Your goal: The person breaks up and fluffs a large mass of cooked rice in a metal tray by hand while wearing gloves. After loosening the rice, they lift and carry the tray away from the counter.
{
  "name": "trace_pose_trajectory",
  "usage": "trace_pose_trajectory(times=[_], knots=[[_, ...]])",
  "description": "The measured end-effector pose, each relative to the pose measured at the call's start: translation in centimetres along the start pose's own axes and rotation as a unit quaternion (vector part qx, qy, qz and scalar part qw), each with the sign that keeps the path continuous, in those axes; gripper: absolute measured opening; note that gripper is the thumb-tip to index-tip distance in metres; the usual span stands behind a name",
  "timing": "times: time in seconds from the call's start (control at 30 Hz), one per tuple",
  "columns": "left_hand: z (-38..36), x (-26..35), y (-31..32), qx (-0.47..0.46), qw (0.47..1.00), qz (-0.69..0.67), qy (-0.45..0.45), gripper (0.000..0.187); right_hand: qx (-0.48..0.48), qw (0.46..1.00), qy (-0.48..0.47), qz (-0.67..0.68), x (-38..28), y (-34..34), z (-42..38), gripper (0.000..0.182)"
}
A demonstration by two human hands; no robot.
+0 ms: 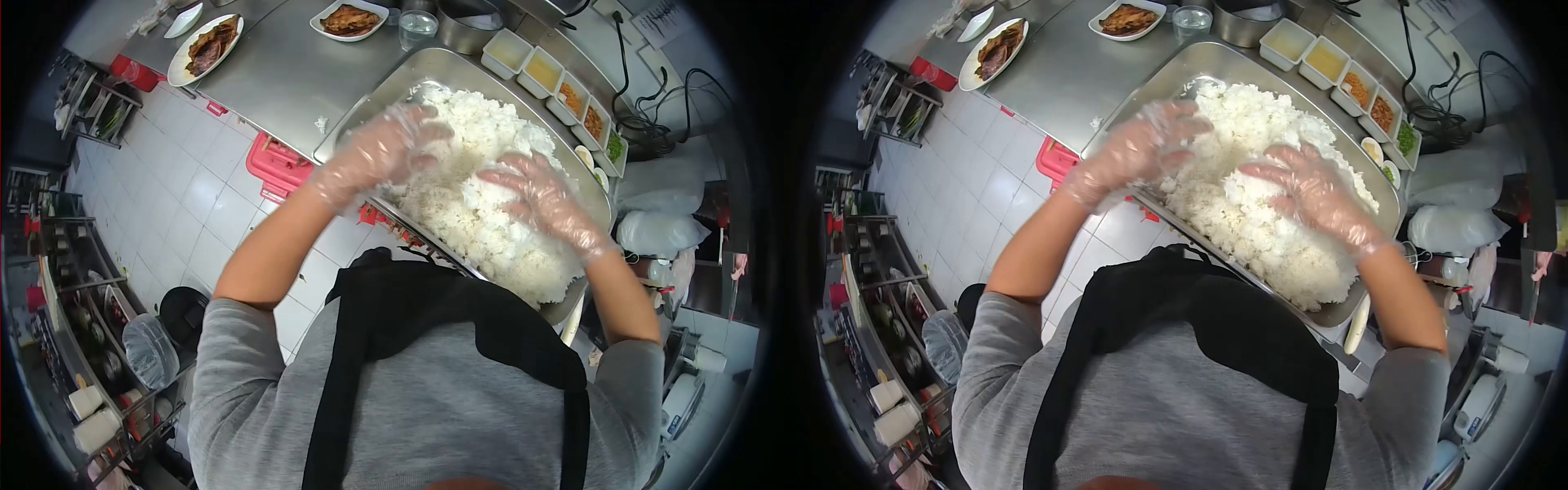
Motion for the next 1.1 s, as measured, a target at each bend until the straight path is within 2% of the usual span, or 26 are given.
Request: trace_pose_trajectory(times=[0.03, 0.07, 0.1, 0.17, 0.2, 0.27, 0.33, 0.4, 0.43, 0.53, 0.63, 0.7, 0.73, 0.8, 0.87, 0.9, 0.93, 0.97, 1.0, 1.03, 1.07, 1.1], knots=[[0.3, -1.0, -1.3, 0.019, 0.998, -0.036, 0.05, 0.035, 0.004, 0.999, 0.013, 0.032, -0.1, 0.3, -0.3, 0.052], [0.4, -2.4, -2.9, 0.038, 0.992, -0.069, 0.095, 0.034, 0.012, 0.997, -0.023, -0.073, -0.5, 0.5, -0.2, 0.05], [0.0, -3.7, -4.5, 0.057, 0.984, -0.099, 0.138, 0.034, 0.005, 0.996, -0.009, -0.088, -0.7, 1.2, 0.3, 0.049], [-1.2, -5.6, -7.7, 0.043, 0.993, -0.093, 0.063, 0.034, -0.006, 0.992, 0.017, -0.122, -1.2, 2.4, 1.5, 0.047], [-1.9, -6.7, -8.9, 0.037, 0.995, -0.09, 0.026, 0.035, -0.028, 0.99, 0.072, -0.116, -1.9, 2.4, 2.4, 0.045], [-4.0, -11.3, -7.8, 0.012, 0.982, -0.174, -0.068, 0.038, 0.058, 0.99, 0.076, 0.107, 1.2, 5.0, 2.8, 0.044], [-5.7, -13.5, -6.4, -0.006, 0.967, -0.212, -0.138, 0.042, 0.095, 0.982, 0.072, 0.148, 1.0, 4.4, 3.8, 0.043], [-6.8, -15.1, -4.5, -0.024, 0.988, -0.106, -0.11, 0.038, 0.092, 0.994, 0.063, 0.008, -0.6, 1.3, 3.3, 0.04], [-7.1, -15.5, -3.6, -0.035, 0.993, -0.055, -0.095, 0.036, 0.1, 0.993, 0.06, 0.018, -1.2, 0.2, 3.3, 0.04], [-7.1, -16.4, -1.0, -0.072, 0.982, -0.036, -0.168, 0.029, 0.105, 0.991, 0.075, 0.02, -2.6, -2.9, 2.5, 0.04], [-7.1, -17.4, 0.1, -0.075, 0.986, -0.02, -0.145, 0.022, 0.065, 0.989, 0.126, -0.047, -3.0, -4.6, 0.8, 0.044], [-7.3, -19.3, 1.6, -0.047, 0.991, -0.007, -0.122, 0.019, 0.023, 0.979, 0.171, -0.108, -2.2, -4.6, -0.9, 0.048], [-7.3, -19.6, 1.6, -0.033, 0.993, 0.001, -0.11, 0.017, -0.002, 0.98, 0.173, -0.097, -1.7, -4.1, -1.8, 0.054], [-7.3, -20.0, 0.2, 0.005, 0.987, -0.012, -0.158, 0.017, 0.045, 0.977, 0.204, 0.041, -2.2, -2.7, -3.7, 0.059], [-6.2, -18.4, -2.9, 0.055, 0.981, -0.069, -0.174, 0.018, 0.044, 0.979, 0.195, -0.04, -4.1, -2.6, -4.5, 0.071], [-5.0, -16.2, -4.8, 0.086, 0.975, -0.121, -0.165, 0.019, 0.079, 0.979, 0.186, -0.02, -3.7, -1.8, -4.7, 0.071], [-3.9, -14.2, -5.6, 0.114, 0.966, -0.175, -0.152, 0.02, 0.114, 0.977, 0.18, 0.0, -3.0, -0.1, -5.2, 0.072], [-2.8, -12.4, -5.1, 0.079, 0.918, -0.36, -0.148, 0.024, 0.151, 0.972, 0.177, 0.017, -2.2, 1.7, -5.8, 0.073], [-1.6, -10.3, -4.5, 0.038, 0.835, -0.531, -0.139, 0.029, 0.174, 0.976, 0.126, -0.038, -0.6, 2.9, -6.3, 0.073], [-0.3, -8.4, -3.6, -0.006, 0.721, -0.681, -0.128, 0.034, 0.167, 0.971, 0.167, 0.025, -0.6, 2.6, -6.2, 0.073], [1.3, -6.4, -2.4, -0.048, 0.899, -0.434, -0.035, 0.042, 0.161, 0.962, 0.203, 0.088, -1.1, 2.3, -5.5, 0.072], [2.8, -4.5, -0.9, -0.08, 0.985, -0.138, 0.061, 0.05, 0.153, 0.948, 0.232, 0.153, -1.5, 1.8, -4.9, 0.072]])
Point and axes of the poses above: each hand's wrist, its own z-axis towards the middle knuckle, its own y-axis out of the palm, x = y × z, the point moved 1 cm from there along z, towards the middle knuckle, and after that the axes turned 2 degrees about -x, right-handed, at the moved point
